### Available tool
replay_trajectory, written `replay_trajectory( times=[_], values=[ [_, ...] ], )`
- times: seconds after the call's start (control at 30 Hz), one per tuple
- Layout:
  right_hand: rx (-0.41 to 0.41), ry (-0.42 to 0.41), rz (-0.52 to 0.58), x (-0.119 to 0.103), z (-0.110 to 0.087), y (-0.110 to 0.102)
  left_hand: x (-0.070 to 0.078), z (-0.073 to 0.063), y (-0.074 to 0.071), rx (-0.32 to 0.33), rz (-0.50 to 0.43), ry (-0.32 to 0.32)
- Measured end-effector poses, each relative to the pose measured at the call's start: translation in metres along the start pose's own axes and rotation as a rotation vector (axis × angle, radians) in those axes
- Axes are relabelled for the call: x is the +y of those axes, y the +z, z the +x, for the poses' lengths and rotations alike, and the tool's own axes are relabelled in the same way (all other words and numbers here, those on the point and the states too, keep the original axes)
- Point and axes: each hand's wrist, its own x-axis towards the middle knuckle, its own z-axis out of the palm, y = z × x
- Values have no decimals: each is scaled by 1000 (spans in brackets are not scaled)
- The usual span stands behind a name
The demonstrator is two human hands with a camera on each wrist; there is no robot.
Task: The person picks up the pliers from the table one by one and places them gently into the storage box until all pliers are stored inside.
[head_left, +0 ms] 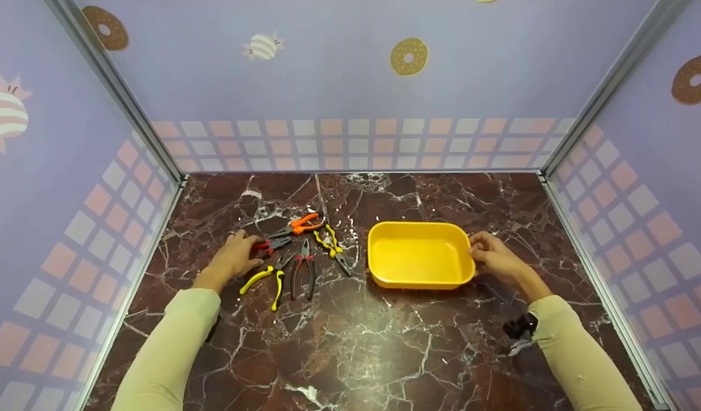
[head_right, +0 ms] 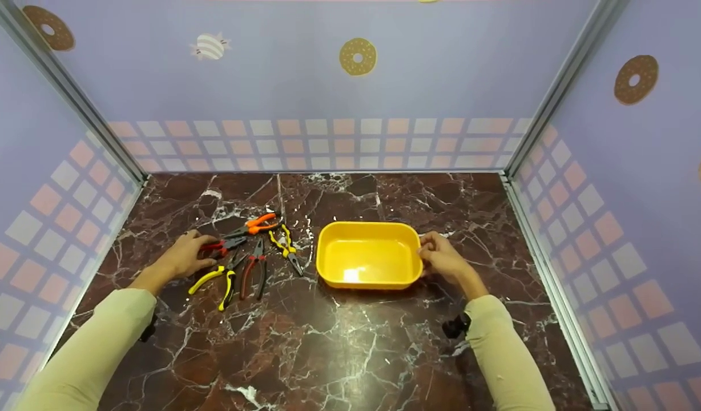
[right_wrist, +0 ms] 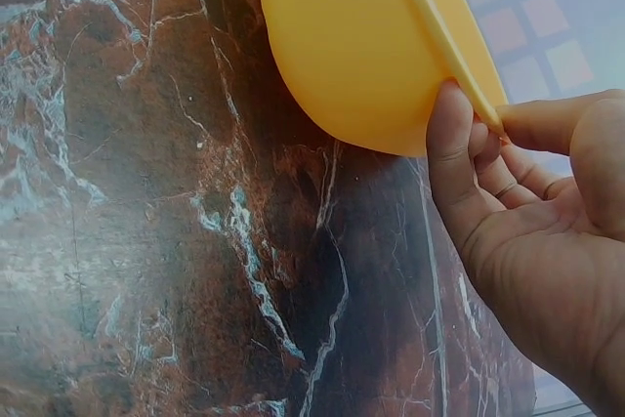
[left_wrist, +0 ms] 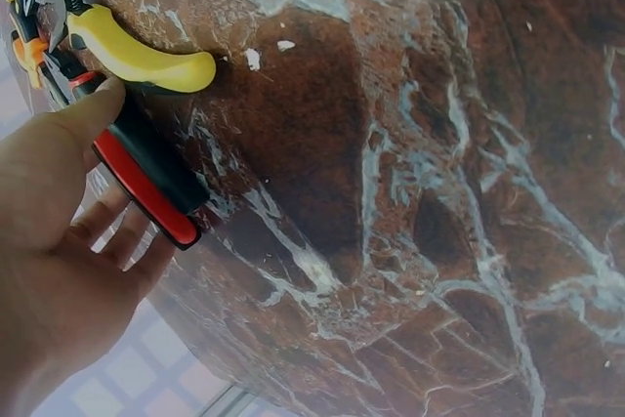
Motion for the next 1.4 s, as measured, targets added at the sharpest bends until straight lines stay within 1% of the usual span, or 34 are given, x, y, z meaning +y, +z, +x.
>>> replay_trajectory(
  times=[0.17,0.43,0.77,0.9,1.0,1.13,1.27,1.4],
  values=[
    [10,4,5,0,0,2,-2,1,2,12,49,-1],
    [16,7,-18,-4,-1,2,-2,1,1,16,158,40],
    [18,15,-24,-5,-1,3,1,-3,-5,25,200,52],
    [12,9,-31,-5,-2,4,2,-5,-7,40,230,71],
    [6,4,-36,-4,-2,4,2,-6,-8,44,241,89],
    [7,0,-28,-2,-1,4,0,-8,-10,44,243,91],
    [12,1,-26,-1,0,3,-5,-10,-13,60,218,96],
    [22,6,-40,-1,0,3,-8,-12,-17,73,194,119]
  ],
)
